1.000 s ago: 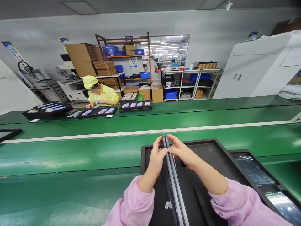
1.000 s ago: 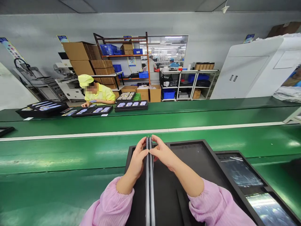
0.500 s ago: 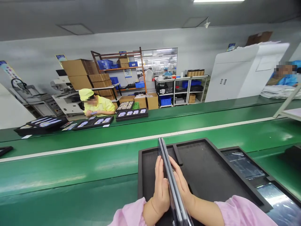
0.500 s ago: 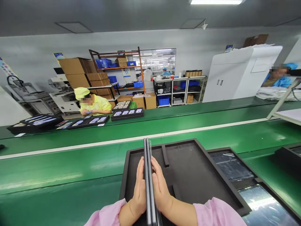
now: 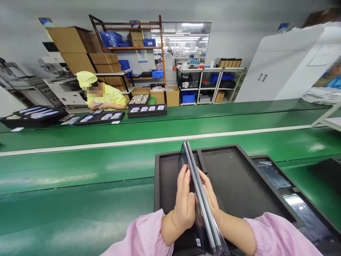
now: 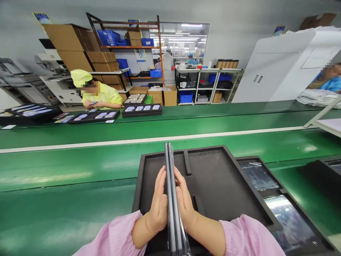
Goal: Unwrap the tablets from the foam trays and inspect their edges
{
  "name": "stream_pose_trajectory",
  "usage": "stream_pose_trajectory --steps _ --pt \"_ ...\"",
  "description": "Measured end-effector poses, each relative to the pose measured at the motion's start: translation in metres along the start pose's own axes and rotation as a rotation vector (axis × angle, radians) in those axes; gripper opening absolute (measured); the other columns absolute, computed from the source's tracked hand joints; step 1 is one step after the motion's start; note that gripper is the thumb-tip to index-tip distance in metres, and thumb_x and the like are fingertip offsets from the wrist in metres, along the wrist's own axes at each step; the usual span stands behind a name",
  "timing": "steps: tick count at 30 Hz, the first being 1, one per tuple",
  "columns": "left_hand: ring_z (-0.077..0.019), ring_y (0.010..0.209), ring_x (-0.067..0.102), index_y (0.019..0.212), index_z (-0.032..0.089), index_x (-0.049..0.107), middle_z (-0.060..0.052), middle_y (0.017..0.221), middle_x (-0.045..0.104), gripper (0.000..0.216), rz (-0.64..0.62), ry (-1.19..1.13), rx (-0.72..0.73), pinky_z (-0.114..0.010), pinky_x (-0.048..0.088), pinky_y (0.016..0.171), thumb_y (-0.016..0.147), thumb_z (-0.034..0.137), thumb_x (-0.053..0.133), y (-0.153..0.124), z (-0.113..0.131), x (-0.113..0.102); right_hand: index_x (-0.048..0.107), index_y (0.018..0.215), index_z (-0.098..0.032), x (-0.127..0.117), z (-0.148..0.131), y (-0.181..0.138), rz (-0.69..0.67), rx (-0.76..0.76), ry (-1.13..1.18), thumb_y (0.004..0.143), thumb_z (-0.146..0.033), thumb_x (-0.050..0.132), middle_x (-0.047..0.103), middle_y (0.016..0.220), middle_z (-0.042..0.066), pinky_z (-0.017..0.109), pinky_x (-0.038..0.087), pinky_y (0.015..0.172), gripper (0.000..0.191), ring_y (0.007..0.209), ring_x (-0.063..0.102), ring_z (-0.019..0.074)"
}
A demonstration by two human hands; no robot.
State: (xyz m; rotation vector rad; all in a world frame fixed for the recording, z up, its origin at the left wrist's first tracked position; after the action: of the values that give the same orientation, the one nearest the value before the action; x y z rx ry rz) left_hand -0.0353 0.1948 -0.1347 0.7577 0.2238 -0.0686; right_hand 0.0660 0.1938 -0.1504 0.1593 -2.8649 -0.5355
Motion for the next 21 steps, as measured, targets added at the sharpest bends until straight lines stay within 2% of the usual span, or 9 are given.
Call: stream_pose_trajectory --steps 7,11,14,16,18,21 --pt "-0.0278 0.135 0.018 0.141 0.023 0.023 -0.011 0.148 0.019 0.051 -0.057 -0.062 -0.016 -0.049 0.018 0.109 0.091 0.029 0.031 0.005 0.012 -0.001 0.032 0.134 -0.026 -0.003 -0.016 0.001 0.018 -0.042 -0.046 0.096 -0.044 0.028 0.033 0.14 0.006 0.047 0.026 0.109 0.042 0.129 0.03 0.0241" --pt "-0.0332 0.136 0.004 0.141 0.026 0.022 -0.01 0.15 0.005 0.058 -0.182 -0.202 -0.055 -0.056 0.011 0.108 0.087 0.04 0.041 0.006 0.022 -0.003 0.028 0.134 -0.028 -0.004 -0.016 0.0 -0.015 0.009 0.02 0.095 -0.047 0.028 0.03 0.142 0.006 0.05 0.021 0.11 0.044 0.129 0.029 0.0249" --pt "-0.0356 0.135 -0.007 0.14 0.028 0.024 -0.009 0.15 -0.003 0.067 -0.265 -0.283 -0.126 -0.062 0.002 0.104 0.081 0.048 0.05 0.007 0.03 0.0 0.031 0.133 -0.03 -0.007 -0.012 -0.003 0.049 0.049 0.06 0.091 -0.055 0.034 0.032 0.141 0.005 0.05 0.025 0.108 0.049 0.128 0.032 0.026" --pt "-0.0359 0.135 -0.008 0.137 0.028 0.031 -0.009 0.15 -0.002 0.066 -0.263 -0.292 -0.188 -0.064 -0.001 0.102 0.078 0.046 0.054 0.007 0.032 0.003 0.031 0.133 -0.031 -0.008 -0.01 -0.004 0.097 0.122 0.042 0.087 -0.06 0.036 0.035 0.139 0.005 0.049 0.032 0.104 0.054 0.126 0.036 0.027" --pt "-0.0356 0.135 -0.002 0.132 0.027 0.041 -0.009 0.15 0.006 0.059 -0.214 -0.285 -0.256 -0.063 0.002 0.104 0.077 0.041 0.055 0.007 0.03 0.005 0.031 0.134 -0.03 -0.009 -0.009 -0.004 0.111 0.205 -0.02 0.086 -0.062 0.034 0.038 0.137 0.006 0.049 0.037 0.099 0.058 0.123 0.039 0.0274" --pt "-0.0339 0.135 0.013 0.123 0.025 0.052 -0.01 0.148 0.02 0.046 -0.11 -0.22 -0.212 -0.057 0.012 0.106 0.079 0.041 0.052 0.007 0.019 0.004 0.031 0.136 -0.028 -0.01 -0.009 -0.001 0.081 0.193 -0.106 0.086 -0.061 0.032 0.039 0.136 0.007 0.048 0.036 0.101 0.06 0.124 0.038 0.0273"
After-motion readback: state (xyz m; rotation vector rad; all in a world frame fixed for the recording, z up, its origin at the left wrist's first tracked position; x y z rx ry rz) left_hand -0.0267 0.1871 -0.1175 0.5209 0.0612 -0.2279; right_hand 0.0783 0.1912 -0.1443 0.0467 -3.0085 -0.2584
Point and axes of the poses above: each hand's wrist, its own y-axis towards the middle knuckle, its own x-axis out of the palm, z = x × y, the point moved 2 cm from there along y, towards the middle knuckle
